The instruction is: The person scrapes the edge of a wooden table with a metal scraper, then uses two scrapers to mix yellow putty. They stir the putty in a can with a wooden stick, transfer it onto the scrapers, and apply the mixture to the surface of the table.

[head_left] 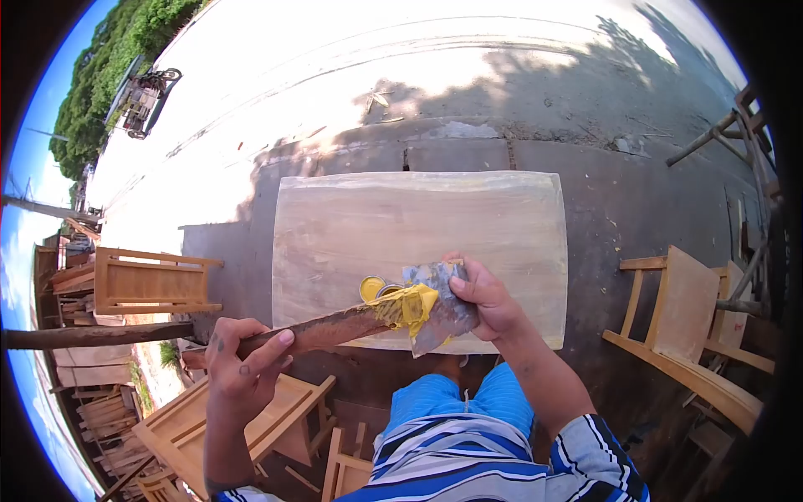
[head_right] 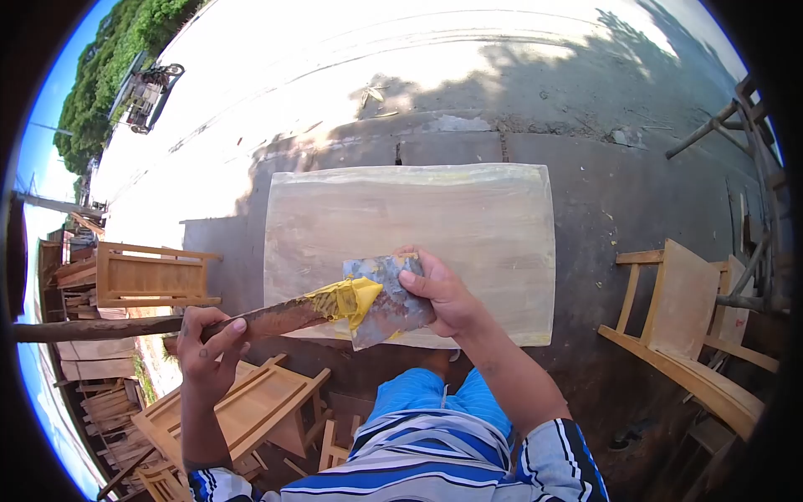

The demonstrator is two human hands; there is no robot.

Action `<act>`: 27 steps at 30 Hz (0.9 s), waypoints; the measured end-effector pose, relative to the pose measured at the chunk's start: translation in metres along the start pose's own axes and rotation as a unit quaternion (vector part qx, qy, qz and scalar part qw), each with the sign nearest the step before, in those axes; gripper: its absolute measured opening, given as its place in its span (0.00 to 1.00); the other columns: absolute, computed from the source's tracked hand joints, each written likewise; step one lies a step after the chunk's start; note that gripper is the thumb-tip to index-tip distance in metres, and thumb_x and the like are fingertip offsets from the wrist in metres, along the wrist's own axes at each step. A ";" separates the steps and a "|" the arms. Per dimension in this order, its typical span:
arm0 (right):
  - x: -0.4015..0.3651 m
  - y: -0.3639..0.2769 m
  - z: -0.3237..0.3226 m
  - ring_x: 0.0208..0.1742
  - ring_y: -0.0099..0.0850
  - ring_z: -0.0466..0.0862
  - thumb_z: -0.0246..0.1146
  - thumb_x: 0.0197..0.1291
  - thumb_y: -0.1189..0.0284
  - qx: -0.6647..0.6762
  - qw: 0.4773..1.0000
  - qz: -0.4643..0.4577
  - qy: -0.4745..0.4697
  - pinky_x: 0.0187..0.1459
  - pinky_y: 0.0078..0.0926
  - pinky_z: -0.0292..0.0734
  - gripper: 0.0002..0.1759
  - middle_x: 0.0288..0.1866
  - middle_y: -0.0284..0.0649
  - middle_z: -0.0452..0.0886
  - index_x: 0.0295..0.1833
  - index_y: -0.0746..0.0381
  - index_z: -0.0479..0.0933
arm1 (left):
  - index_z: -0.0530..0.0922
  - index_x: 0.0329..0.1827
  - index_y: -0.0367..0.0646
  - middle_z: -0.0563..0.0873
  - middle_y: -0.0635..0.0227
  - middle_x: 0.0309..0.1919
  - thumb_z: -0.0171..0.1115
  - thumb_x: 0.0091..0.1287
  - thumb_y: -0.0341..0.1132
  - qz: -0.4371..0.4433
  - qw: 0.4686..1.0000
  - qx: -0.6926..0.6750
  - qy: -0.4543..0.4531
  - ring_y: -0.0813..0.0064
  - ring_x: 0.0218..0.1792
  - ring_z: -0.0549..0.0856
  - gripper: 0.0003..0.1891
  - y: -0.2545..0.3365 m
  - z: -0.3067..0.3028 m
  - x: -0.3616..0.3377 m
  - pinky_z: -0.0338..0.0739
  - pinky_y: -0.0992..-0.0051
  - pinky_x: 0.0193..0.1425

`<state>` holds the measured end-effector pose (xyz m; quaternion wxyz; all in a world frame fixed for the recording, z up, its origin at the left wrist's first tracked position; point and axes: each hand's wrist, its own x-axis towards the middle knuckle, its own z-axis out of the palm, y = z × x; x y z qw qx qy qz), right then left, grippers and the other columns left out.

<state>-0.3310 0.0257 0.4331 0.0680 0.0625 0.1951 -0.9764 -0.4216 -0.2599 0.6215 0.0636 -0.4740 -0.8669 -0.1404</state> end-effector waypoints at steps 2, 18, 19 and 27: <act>-0.009 -0.006 0.022 0.51 0.29 0.84 0.63 0.69 0.69 0.016 1.000 -0.008 -0.026 0.52 0.33 0.85 0.21 0.52 0.42 0.78 0.61 0.62 0.65 | 0.84 0.56 0.58 0.78 0.68 0.40 0.76 0.50 0.25 0.017 0.998 0.028 0.055 0.66 0.37 0.78 0.28 0.017 -0.013 -0.001 0.74 0.68 0.36; -0.071 -0.048 0.096 0.62 0.40 0.82 0.56 0.72 0.70 -0.015 0.997 0.012 -0.076 0.63 0.39 0.80 0.27 0.63 0.53 0.74 0.70 0.72 0.59 | 0.82 0.58 0.54 0.77 0.67 0.39 0.72 0.53 0.21 0.074 0.952 0.180 0.236 0.64 0.38 0.77 0.28 0.081 -0.074 -0.041 0.73 0.67 0.38; -0.071 -0.051 0.096 0.61 0.40 0.82 0.56 0.72 0.70 -0.014 0.997 0.008 -0.077 0.62 0.38 0.81 0.27 0.63 0.53 0.74 0.70 0.72 0.58 | 0.82 0.58 0.52 0.77 0.66 0.39 0.72 0.52 0.20 0.054 0.960 0.153 0.227 0.64 0.38 0.77 0.28 0.085 -0.076 -0.039 0.74 0.67 0.38; -0.072 -0.045 0.111 0.59 0.37 0.83 0.57 0.72 0.69 -0.017 0.995 0.012 -0.098 0.60 0.37 0.82 0.27 0.61 0.50 0.75 0.69 0.69 0.59 | 0.83 0.60 0.48 0.81 0.62 0.42 0.71 0.50 0.19 -0.015 0.981 -0.118 0.155 0.66 0.37 0.83 0.30 0.105 -0.042 -0.032 0.79 0.71 0.41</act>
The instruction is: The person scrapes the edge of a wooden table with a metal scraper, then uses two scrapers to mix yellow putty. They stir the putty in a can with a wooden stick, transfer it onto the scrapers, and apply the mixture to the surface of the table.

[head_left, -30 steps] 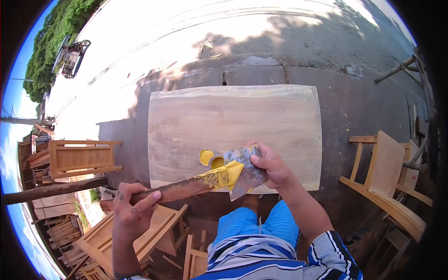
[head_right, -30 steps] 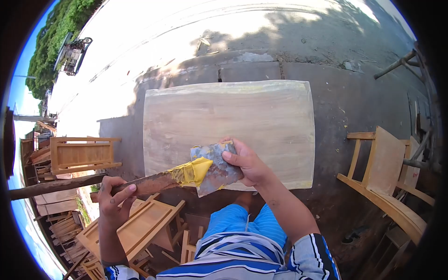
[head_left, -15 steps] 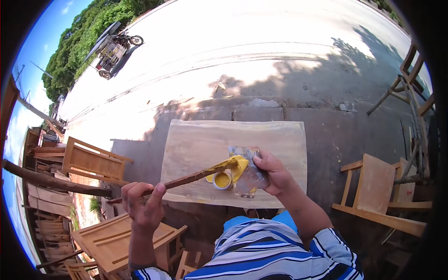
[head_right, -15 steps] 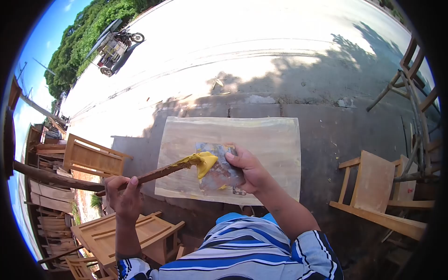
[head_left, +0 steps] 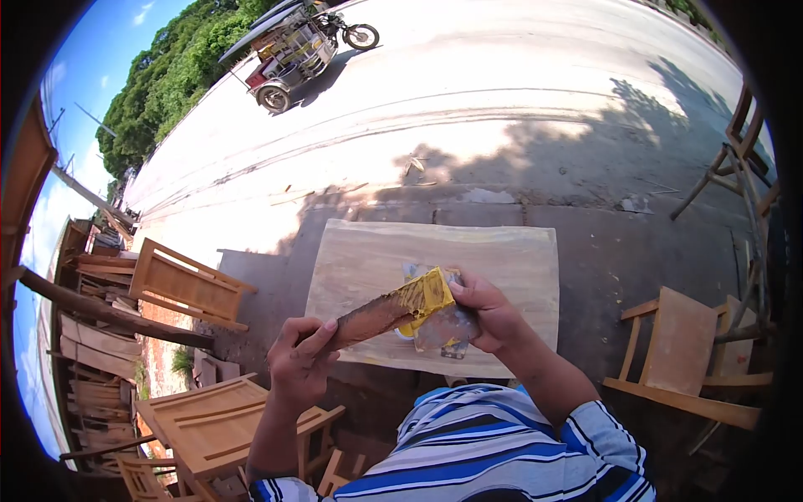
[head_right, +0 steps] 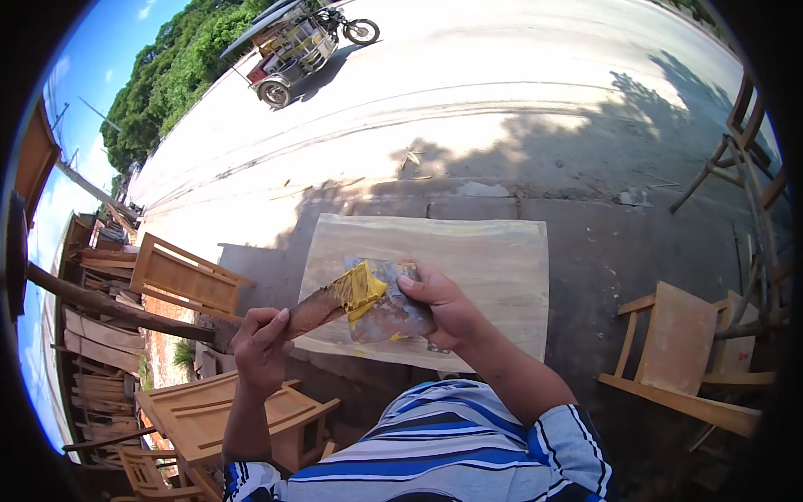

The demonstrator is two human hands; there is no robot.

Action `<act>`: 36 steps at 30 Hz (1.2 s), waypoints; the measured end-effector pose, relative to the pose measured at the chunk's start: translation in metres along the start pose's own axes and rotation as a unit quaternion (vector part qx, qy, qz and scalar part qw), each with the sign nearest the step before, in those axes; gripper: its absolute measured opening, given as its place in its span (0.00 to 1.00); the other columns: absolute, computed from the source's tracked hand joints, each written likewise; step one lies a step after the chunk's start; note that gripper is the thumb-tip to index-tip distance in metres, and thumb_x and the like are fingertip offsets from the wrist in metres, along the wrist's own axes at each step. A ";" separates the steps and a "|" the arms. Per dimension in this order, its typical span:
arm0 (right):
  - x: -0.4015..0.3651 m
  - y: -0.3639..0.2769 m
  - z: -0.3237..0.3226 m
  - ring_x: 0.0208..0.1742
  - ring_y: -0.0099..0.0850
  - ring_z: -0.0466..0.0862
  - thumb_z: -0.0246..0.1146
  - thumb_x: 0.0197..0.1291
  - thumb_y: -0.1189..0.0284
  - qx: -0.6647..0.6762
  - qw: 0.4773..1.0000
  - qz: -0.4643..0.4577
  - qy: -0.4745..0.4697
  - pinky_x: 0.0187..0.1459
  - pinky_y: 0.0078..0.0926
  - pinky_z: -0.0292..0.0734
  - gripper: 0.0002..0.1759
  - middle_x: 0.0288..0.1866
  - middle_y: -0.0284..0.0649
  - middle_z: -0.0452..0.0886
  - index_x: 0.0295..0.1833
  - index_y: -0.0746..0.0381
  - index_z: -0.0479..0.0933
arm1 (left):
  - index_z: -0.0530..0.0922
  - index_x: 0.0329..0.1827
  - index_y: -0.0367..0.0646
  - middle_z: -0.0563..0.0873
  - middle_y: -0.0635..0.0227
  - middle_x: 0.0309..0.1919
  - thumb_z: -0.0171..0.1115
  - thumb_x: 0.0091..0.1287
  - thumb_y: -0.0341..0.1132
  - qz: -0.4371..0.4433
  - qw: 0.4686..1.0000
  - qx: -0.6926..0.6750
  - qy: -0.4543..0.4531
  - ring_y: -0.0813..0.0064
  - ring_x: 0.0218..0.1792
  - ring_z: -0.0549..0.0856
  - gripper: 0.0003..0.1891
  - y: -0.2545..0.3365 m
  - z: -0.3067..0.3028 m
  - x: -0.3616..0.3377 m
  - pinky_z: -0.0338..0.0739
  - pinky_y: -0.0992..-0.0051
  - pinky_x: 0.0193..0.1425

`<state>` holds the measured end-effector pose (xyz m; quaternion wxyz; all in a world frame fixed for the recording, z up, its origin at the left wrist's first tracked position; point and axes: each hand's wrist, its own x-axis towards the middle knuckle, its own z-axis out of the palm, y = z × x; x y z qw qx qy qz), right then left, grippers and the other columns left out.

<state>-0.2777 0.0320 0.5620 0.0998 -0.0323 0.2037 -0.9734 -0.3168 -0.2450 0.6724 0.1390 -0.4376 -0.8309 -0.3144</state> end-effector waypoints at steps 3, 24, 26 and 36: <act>-0.005 -0.002 0.004 0.58 0.36 0.83 0.58 0.71 0.70 0.002 1.000 -0.002 0.007 0.59 0.36 0.82 0.25 0.59 0.49 0.76 0.68 0.67 0.61 | 0.84 0.59 0.49 0.81 0.61 0.43 0.71 0.51 0.17 -0.024 0.999 0.015 -0.019 0.65 0.38 0.84 0.30 0.000 0.006 -0.008 0.80 0.71 0.43; -0.020 0.001 0.004 0.53 0.33 0.84 0.60 0.70 0.72 -0.034 0.998 -0.003 0.045 0.55 0.35 0.85 0.23 0.55 0.47 0.77 0.65 0.66 0.63 | 0.81 0.59 0.39 0.86 0.58 0.37 0.59 0.69 0.25 -0.082 0.984 -0.115 -0.104 0.71 0.33 0.84 0.16 -0.016 -0.003 -0.023 0.80 0.73 0.40; -0.019 0.005 0.008 0.52 0.33 0.84 0.60 0.70 0.72 -0.031 0.999 0.007 0.042 0.54 0.34 0.85 0.23 0.55 0.46 0.77 0.65 0.65 0.63 | 0.81 0.60 0.37 0.87 0.58 0.36 0.57 0.72 0.27 -0.088 0.981 -0.139 -0.105 0.74 0.31 0.83 0.15 -0.015 0.000 -0.023 0.80 0.75 0.38; -0.026 0.006 0.000 0.51 0.32 0.84 0.61 0.70 0.71 -0.038 0.997 0.005 0.069 0.54 0.34 0.85 0.21 0.54 0.46 0.77 0.63 0.65 0.64 | 0.81 0.61 0.45 0.85 0.62 0.25 0.57 0.68 0.21 -0.126 0.983 -0.069 -0.114 0.73 0.24 0.84 0.20 -0.022 -0.020 -0.030 0.79 0.75 0.32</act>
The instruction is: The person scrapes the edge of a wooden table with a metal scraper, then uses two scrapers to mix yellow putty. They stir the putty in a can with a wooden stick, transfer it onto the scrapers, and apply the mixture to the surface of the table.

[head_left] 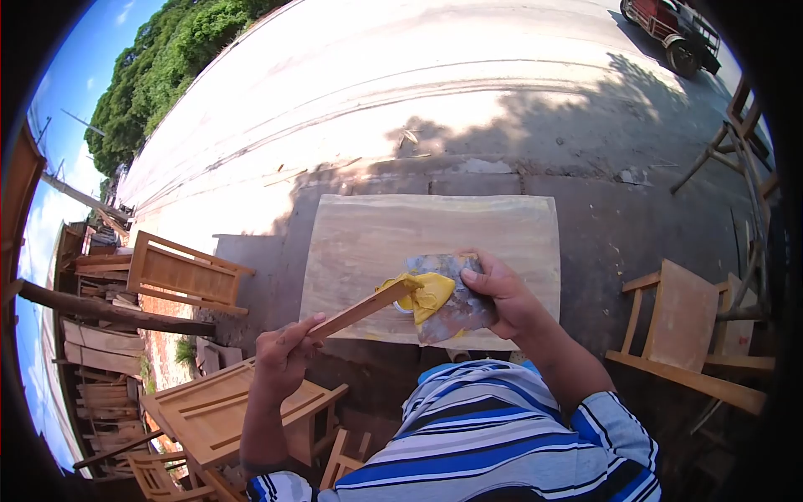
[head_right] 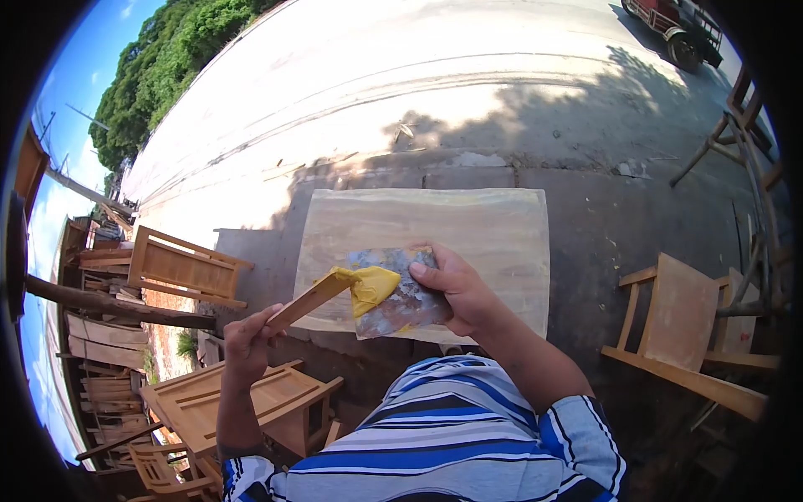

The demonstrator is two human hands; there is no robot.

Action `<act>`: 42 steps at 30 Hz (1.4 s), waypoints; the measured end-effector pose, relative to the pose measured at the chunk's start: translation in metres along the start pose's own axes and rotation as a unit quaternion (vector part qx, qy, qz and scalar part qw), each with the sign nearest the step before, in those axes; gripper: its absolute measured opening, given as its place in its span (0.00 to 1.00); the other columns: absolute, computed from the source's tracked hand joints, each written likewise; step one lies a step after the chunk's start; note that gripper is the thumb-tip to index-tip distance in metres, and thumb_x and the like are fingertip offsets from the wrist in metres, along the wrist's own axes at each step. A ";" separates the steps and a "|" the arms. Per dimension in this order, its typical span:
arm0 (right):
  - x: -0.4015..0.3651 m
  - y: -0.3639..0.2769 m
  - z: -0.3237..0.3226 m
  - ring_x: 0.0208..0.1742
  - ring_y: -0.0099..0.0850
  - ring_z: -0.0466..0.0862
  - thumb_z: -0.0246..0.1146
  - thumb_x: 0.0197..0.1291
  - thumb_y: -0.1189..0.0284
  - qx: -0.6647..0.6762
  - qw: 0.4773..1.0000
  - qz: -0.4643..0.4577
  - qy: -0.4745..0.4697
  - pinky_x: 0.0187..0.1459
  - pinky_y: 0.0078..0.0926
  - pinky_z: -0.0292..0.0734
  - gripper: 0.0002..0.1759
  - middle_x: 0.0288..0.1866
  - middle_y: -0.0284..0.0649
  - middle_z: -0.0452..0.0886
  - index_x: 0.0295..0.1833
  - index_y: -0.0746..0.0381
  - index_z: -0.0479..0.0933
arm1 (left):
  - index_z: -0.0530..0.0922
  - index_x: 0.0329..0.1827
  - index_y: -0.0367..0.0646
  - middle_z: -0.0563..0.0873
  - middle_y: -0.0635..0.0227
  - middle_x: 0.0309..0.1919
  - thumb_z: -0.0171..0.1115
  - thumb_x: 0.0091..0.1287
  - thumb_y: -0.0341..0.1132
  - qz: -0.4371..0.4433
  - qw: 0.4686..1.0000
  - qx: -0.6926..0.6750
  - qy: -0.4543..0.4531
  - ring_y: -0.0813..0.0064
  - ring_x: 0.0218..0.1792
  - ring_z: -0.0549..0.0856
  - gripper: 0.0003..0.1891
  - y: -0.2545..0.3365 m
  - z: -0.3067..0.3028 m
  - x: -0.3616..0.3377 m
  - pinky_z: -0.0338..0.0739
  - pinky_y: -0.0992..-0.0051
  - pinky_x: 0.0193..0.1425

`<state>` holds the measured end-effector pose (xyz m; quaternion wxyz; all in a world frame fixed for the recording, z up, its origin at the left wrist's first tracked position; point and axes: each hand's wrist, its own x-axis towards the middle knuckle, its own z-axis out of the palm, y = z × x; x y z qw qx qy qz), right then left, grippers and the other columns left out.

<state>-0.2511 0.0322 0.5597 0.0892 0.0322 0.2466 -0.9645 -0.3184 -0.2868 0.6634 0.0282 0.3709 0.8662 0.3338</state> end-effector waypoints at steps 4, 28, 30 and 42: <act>0.004 0.006 0.001 0.51 0.32 0.84 0.60 0.70 0.71 0.003 1.000 0.003 0.009 0.54 0.35 0.85 0.20 0.53 0.45 0.77 0.62 0.65 0.64 | 0.81 0.61 0.45 0.85 0.61 0.26 0.59 0.65 0.21 0.030 0.998 0.064 -0.003 0.68 0.25 0.85 0.21 -0.003 -0.013 -0.004 0.79 0.72 0.32; 0.030 0.051 0.029 0.54 0.28 0.80 0.59 0.72 0.73 -0.017 0.968 -0.232 0.098 0.57 0.30 0.81 0.18 0.53 0.42 0.77 0.62 0.59 0.62 | 0.79 0.66 0.49 0.78 0.58 0.43 0.65 0.64 0.26 0.049 0.961 0.238 0.134 0.58 0.39 0.80 0.25 -0.014 0.036 -0.035 0.77 0.63 0.41; 0.031 0.053 0.029 0.54 0.28 0.80 0.59 0.72 0.73 -0.007 0.967 -0.234 0.097 0.57 0.30 0.81 0.18 0.53 0.42 0.77 0.62 0.59 0.62 | 0.79 0.66 0.50 0.77 0.59 0.42 0.69 0.60 0.25 0.057 0.958 0.248 0.134 0.59 0.38 0.79 0.28 -0.016 0.034 -0.033 0.76 0.63 0.40; 0.026 0.053 0.022 0.53 0.28 0.80 0.59 0.72 0.73 0.001 0.961 -0.253 0.114 0.55 0.30 0.82 0.18 0.52 0.42 0.77 0.62 0.59 0.62 | 0.80 0.66 0.50 0.78 0.58 0.42 0.69 0.58 0.24 0.048 0.959 0.253 0.117 0.57 0.39 0.80 0.29 -0.012 0.031 -0.027 0.77 0.61 0.42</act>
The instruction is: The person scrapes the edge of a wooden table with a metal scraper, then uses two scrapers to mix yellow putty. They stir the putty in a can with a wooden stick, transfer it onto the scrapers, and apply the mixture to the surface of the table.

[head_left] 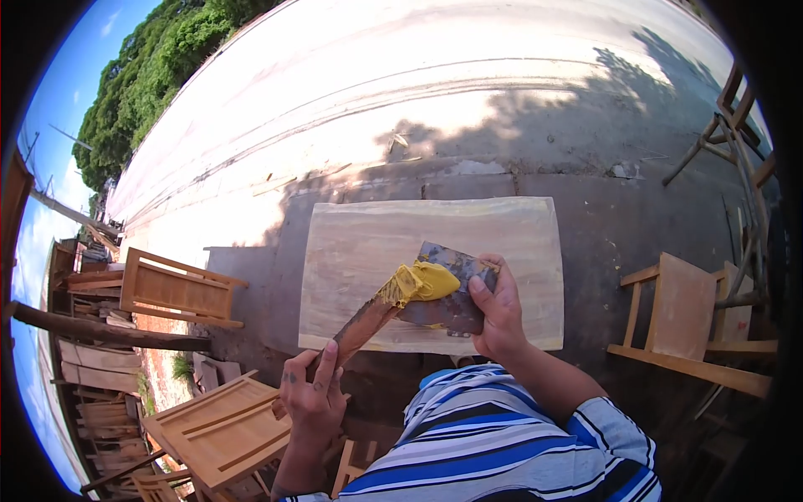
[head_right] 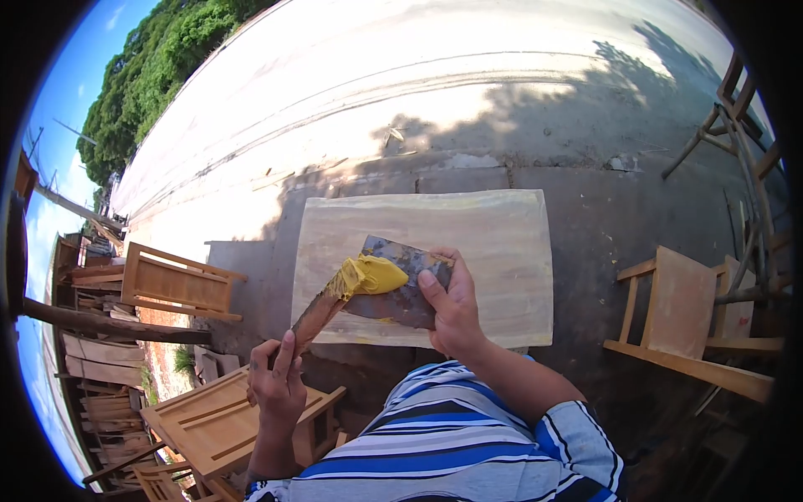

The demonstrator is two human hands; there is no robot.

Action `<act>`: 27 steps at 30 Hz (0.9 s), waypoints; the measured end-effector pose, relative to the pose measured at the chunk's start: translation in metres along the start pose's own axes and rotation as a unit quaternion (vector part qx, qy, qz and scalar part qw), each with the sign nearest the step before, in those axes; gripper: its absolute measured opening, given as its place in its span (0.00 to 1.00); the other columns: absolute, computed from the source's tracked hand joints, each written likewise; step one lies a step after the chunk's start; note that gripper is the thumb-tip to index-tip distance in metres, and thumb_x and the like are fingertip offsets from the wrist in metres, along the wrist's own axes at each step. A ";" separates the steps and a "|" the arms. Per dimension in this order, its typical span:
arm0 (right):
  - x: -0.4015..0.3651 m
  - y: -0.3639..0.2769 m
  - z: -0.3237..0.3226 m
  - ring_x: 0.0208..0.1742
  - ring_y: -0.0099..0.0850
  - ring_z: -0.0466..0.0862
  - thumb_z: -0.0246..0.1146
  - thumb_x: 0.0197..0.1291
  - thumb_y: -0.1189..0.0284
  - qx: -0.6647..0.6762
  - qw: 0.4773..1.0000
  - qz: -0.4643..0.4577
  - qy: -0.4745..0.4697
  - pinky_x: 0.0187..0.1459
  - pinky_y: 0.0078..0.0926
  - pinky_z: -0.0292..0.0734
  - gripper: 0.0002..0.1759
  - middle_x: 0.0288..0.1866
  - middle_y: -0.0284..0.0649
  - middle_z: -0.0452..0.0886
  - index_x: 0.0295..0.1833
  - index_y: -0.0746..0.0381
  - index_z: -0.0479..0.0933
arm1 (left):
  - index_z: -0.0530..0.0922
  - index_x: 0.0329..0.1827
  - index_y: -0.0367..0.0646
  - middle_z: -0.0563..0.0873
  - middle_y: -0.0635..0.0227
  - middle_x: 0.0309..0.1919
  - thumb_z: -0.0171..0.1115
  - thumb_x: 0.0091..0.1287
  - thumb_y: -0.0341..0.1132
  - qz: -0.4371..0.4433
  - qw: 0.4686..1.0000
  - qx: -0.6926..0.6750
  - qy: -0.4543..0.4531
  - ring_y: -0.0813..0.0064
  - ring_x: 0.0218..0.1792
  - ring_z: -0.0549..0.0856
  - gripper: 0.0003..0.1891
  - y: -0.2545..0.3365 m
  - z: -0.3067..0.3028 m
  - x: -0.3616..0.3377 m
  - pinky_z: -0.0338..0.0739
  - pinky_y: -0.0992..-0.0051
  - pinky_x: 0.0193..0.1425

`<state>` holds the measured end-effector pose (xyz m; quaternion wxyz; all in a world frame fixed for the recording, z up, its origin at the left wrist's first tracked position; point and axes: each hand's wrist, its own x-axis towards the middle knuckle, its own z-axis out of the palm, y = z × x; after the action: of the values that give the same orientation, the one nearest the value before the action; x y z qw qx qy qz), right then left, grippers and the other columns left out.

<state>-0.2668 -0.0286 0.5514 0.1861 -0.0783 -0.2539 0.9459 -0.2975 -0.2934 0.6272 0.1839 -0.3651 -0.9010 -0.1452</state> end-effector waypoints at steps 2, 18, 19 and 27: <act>-0.001 0.000 -0.003 0.53 0.28 0.80 0.59 0.73 0.73 -0.003 1.000 -0.004 -0.002 0.56 0.31 0.82 0.18 0.53 0.42 0.77 0.62 0.59 0.62 | 0.80 0.66 0.50 0.78 0.58 0.42 0.68 0.60 0.25 -0.012 1.000 0.011 -0.010 0.57 0.39 0.80 0.27 -0.001 -0.002 0.000 0.77 0.61 0.42; 0.007 -0.042 -0.023 0.55 0.32 0.83 0.60 0.70 0.70 -0.066 0.974 0.210 -0.054 0.58 0.34 0.82 0.22 0.55 0.46 0.77 0.64 0.66 0.64 | 0.81 0.61 0.44 0.85 0.57 0.26 0.57 0.66 0.19 -0.053 0.962 -0.200 -0.175 0.70 0.26 0.88 0.20 -0.045 -0.053 0.048 0.81 0.74 0.32; 0.005 -0.043 -0.023 0.53 0.31 0.84 0.60 0.70 0.71 -0.056 0.974 0.213 -0.052 0.56 0.34 0.84 0.21 0.54 0.46 0.78 0.63 0.66 0.64 | 0.81 0.61 0.44 0.85 0.57 0.26 0.57 0.65 0.18 -0.035 0.966 -0.188 -0.176 0.69 0.26 0.88 0.21 -0.045 -0.057 0.051 0.81 0.74 0.32; -0.001 -0.047 -0.028 0.51 0.31 0.85 0.60 0.70 0.72 -0.026 0.976 0.207 -0.056 0.53 0.33 0.86 0.20 0.52 0.45 0.79 0.62 0.66 0.65 | 0.82 0.61 0.48 0.82 0.65 0.21 0.60 0.58 0.18 0.066 0.975 -0.096 -0.190 0.67 0.22 0.83 0.26 -0.039 -0.071 0.072 0.76 0.70 0.28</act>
<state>-0.2449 0.0212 0.5509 -0.0306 -0.0808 -0.2672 0.9598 -0.3566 -0.3051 0.7172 -0.0173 -0.4604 -0.8752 -0.1472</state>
